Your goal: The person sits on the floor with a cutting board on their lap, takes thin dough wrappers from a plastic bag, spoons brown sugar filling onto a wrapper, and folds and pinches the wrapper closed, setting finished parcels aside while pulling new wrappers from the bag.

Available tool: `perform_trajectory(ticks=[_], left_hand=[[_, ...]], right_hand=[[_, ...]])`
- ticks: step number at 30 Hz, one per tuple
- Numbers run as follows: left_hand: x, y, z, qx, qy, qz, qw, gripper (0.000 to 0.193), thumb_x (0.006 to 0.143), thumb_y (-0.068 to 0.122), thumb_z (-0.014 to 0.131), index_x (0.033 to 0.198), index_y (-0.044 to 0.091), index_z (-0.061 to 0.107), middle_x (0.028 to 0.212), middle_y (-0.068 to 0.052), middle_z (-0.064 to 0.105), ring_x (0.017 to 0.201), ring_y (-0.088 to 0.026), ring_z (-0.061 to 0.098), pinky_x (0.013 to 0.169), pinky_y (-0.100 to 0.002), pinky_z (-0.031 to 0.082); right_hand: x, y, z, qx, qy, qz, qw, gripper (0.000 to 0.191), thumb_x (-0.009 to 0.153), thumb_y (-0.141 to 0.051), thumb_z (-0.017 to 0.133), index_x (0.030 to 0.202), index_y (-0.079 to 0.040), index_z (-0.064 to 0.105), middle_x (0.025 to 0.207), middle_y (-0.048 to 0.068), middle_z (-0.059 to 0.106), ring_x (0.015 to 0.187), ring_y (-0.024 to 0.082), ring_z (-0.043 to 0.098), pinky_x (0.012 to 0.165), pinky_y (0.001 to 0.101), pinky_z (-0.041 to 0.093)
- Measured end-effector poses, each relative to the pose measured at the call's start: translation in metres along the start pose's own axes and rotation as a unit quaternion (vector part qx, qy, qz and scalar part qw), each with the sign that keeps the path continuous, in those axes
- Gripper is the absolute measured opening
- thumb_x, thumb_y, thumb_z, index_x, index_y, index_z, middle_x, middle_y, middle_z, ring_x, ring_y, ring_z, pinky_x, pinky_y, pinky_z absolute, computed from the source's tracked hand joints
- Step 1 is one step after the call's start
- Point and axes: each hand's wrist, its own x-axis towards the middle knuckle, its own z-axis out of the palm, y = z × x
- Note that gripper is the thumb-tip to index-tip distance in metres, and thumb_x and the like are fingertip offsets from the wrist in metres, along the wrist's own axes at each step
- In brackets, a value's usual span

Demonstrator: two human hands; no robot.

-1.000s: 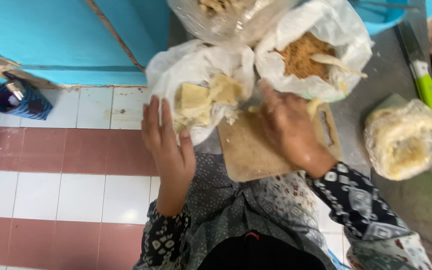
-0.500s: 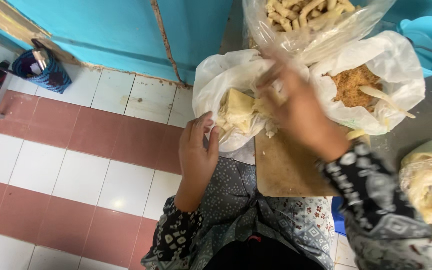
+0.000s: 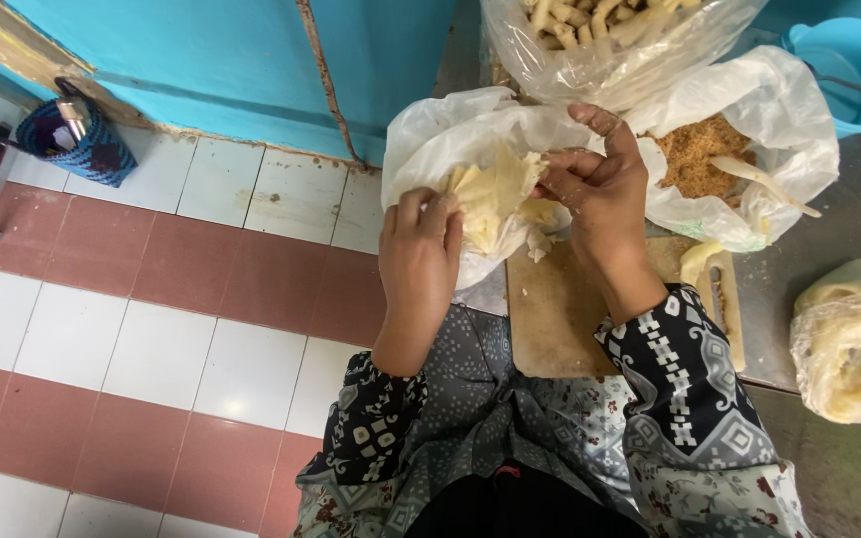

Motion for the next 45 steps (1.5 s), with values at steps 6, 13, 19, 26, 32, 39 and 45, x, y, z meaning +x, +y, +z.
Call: perform_trajectory(ticks=[6, 13, 19, 26, 32, 39, 45], left_hand=[[-0.008, 0.021, 0.022, -0.33, -0.006, -0.096, 0.939, 0.027, 0.101, 0.014, 0.071, 0.122, -0.001, 0.065, 0.109, -0.013, 0.07, 0.088, -0.024, 0.075, 0.069, -0.032, 0.062], [-0.006, 0.003, 0.031, -0.221, 0.003, -0.172, 0.96, 0.015, 0.104, 0.016, 0.069, 0.105, 0.001, 0.072, 0.086, -0.009, 0.071, 0.068, -0.023, 0.071, 0.065, -0.037, 0.056], [0.012, 0.022, 0.022, 0.04, 0.005, -0.02, 0.999, 0.027, 0.098, 0.01, 0.068, 0.123, 0.002, 0.067, 0.105, -0.015, 0.065, 0.088, -0.033, 0.067, 0.07, -0.043, 0.056], [-0.019, 0.063, 0.008, -0.101, -0.031, -0.04, 0.994, 0.027, 0.101, 0.011, 0.067, 0.125, 0.0, 0.065, 0.112, -0.018, 0.063, 0.085, -0.026, 0.068, 0.071, -0.037, 0.057], [-0.051, 0.078, 0.024, -0.161, -0.185, -0.083, 0.966, 0.018, 0.096, 0.016, 0.07, 0.112, 0.009, 0.073, 0.098, -0.009, 0.071, 0.083, -0.025, 0.071, 0.071, -0.036, 0.056], [-0.045, 0.083, 0.042, -0.094, -0.206, 0.028, 0.974, 0.015, 0.094, 0.021, 0.076, 0.101, 0.009, 0.07, 0.099, -0.01, 0.07, 0.092, -0.034, 0.068, 0.079, -0.044, 0.054], [-0.046, 0.108, 0.051, -0.095, -0.263, -0.002, 0.96, 0.013, 0.091, 0.014, 0.074, 0.1, 0.008, 0.067, 0.099, -0.011, 0.065, 0.083, -0.028, 0.069, 0.073, -0.041, 0.055]], right_hand=[[-0.02, 0.008, 0.005, -0.018, -0.032, -0.04, 0.999, 0.065, 0.088, 0.02, 0.069, 0.145, 0.001, 0.043, 0.109, 0.007, 0.071, 0.097, 0.016, 0.073, 0.087, 0.0296, 0.062], [-0.038, -0.008, -0.032, 0.117, 0.048, 0.024, 0.992, 0.039, 0.1, 0.009, 0.06, 0.135, -0.006, 0.05, 0.099, 0.006, 0.071, 0.084, 0.017, 0.07, 0.072, 0.0292, 0.059], [-0.089, -0.038, -0.09, -0.035, 0.111, -0.104, 0.988, 0.039, 0.108, 0.009, 0.06, 0.143, -0.003, 0.047, 0.108, 0.005, 0.069, 0.094, 0.017, 0.068, 0.082, 0.0306, 0.056], [-0.148, -0.012, -0.062, -0.701, -0.185, -0.246, 0.644, 0.057, 0.095, -0.009, 0.063, 0.149, -0.006, 0.044, 0.11, 0.026, 0.068, 0.096, 0.04, 0.07, 0.079, 0.0468, 0.058], [-0.184, -0.01, -0.044, -0.661, -0.18, -0.236, 0.69, 0.081, 0.082, -0.008, 0.063, 0.157, -0.007, 0.032, 0.145, 0.046, 0.04, 0.129, 0.056, 0.052, 0.103, 0.0519, 0.049], [-0.194, -0.006, -0.061, -0.521, -0.147, -0.193, 0.818, 0.077, 0.079, 0.004, 0.063, 0.152, 0.001, 0.04, 0.151, 0.037, 0.044, 0.135, 0.05, 0.053, 0.111, 0.0509, 0.046], [-0.223, -0.024, -0.158, -0.56, 0.181, -0.199, 0.784, 0.048, 0.08, 0.013, 0.06, 0.126, 0.002, 0.06, 0.132, 0.022, 0.058, 0.114, 0.041, 0.06, 0.094, 0.0467, 0.051]])
